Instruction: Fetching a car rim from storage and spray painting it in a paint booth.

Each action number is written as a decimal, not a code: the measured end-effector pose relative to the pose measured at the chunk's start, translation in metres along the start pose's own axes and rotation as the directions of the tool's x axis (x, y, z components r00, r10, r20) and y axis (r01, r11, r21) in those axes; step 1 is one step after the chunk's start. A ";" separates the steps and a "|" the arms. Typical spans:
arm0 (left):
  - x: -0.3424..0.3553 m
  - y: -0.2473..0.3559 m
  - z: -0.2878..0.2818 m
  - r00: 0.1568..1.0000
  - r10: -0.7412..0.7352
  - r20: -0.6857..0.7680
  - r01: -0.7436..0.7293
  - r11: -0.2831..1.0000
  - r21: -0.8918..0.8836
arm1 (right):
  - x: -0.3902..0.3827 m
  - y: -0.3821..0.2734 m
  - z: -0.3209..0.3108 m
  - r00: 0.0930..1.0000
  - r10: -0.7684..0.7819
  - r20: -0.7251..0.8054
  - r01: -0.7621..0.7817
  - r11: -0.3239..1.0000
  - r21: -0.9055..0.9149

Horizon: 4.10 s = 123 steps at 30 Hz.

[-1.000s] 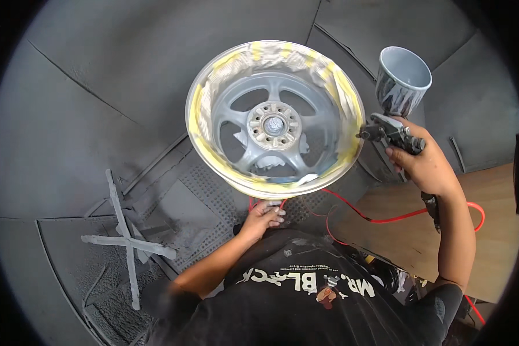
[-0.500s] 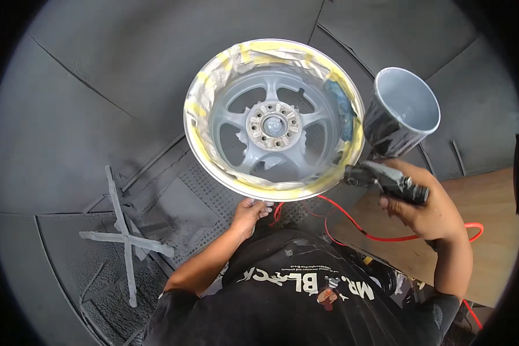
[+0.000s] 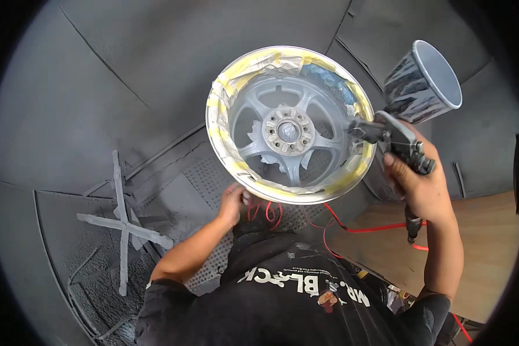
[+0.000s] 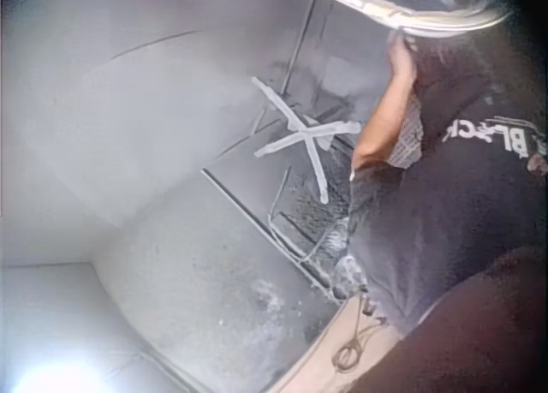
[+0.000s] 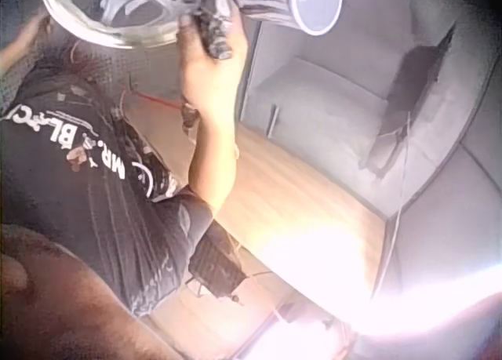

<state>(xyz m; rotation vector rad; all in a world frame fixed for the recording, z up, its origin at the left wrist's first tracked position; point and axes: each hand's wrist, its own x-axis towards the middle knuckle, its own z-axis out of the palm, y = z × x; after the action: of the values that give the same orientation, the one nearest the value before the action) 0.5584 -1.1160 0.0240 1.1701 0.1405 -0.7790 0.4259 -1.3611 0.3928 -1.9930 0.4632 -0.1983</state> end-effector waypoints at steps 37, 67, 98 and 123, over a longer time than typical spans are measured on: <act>-0.038 -0.047 0.058 0.972 0.017 0.234 -0.047 0.992 0.121 | 0.000 0.004 -0.034 0.988 0.146 -0.059 -0.154 0.971 -0.184; -0.022 -0.042 0.036 0.991 0.073 0.109 -0.080 0.995 0.063 | -0.044 0.079 -0.028 0.947 0.109 -0.303 -0.076 0.990 0.122; -0.311 -0.355 -0.050 0.501 0.130 -0.856 0.479 0.782 0.399 | -0.077 0.328 0.146 0.692 -0.075 0.718 0.031 0.997 0.075; -0.541 -0.648 0.082 -0.236 -0.451 -0.861 -0.511 0.811 -0.285 | -0.466 0.060 0.611 0.186 0.000 0.983 -0.316 0.947 0.060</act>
<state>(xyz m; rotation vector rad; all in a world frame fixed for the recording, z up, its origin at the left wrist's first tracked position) -0.2613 -1.0372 -0.1810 0.8078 1.7339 0.6471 0.1920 -0.6912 0.0918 -1.3701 -0.2355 1.1220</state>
